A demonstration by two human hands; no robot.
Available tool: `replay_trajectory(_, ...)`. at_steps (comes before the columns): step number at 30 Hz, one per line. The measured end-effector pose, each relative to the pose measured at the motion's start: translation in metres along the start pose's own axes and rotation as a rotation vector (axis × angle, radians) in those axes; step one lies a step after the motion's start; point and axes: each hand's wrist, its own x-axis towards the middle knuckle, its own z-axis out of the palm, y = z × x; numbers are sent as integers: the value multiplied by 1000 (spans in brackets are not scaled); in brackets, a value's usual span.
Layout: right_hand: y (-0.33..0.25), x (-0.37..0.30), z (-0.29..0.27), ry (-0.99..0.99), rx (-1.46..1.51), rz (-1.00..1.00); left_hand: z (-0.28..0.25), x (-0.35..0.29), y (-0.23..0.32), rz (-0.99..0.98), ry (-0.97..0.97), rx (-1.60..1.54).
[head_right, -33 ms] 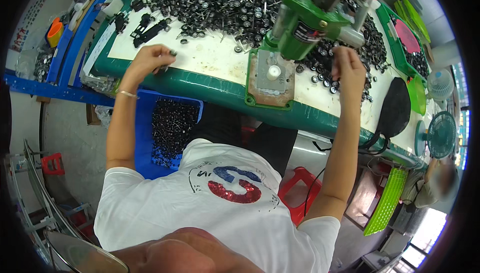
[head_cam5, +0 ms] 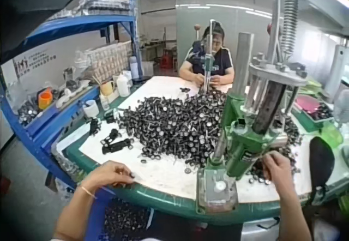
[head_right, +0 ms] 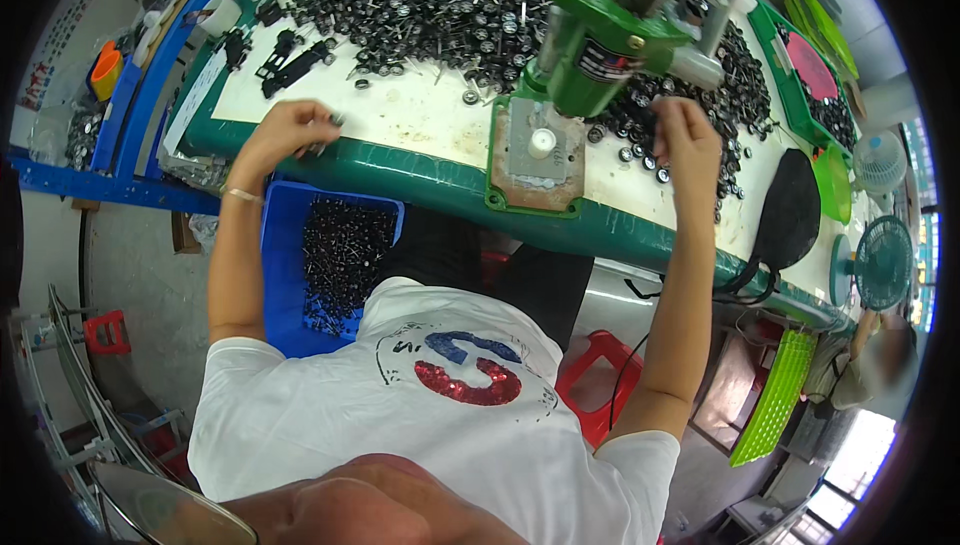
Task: The person assembles small black plastic components using a manual press machine.
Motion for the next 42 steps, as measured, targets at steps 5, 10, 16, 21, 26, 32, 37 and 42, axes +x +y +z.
replay_trajectory(5, 17, -19, 13, -95, -498, -244, -42, -62, -40, -103, -182, 198)
replay_trajectory(10, 21, -29, 34, -133, -702, -241, -38, -97, -28, 61, 289, 752)
replay_trajectory(16, 30, -27, 40, -130, -720, -228, 13, 2, -10, 273, 436, 257)
replay_trajectory(21, 28, -33, 51, -106, -764, -293, 42, 56, -15, 364, 625, 316)
replay_trajectory(26, 30, -29, 55, -59, -696, -260, 42, 56, -1, 239, 442, -124)
replay_trajectory(32, 29, -21, 48, -52, -289, -74, 18, 55, 22, 124, 434, -134)
replay_trajectory(37, 2, -29, 56, -218, 32, 110, 35, 53, 38, 271, 469, -284)
replay_trajectory(42, -15, -37, 68, -316, 79, 154, 69, 55, 47, 238, 41, -763)
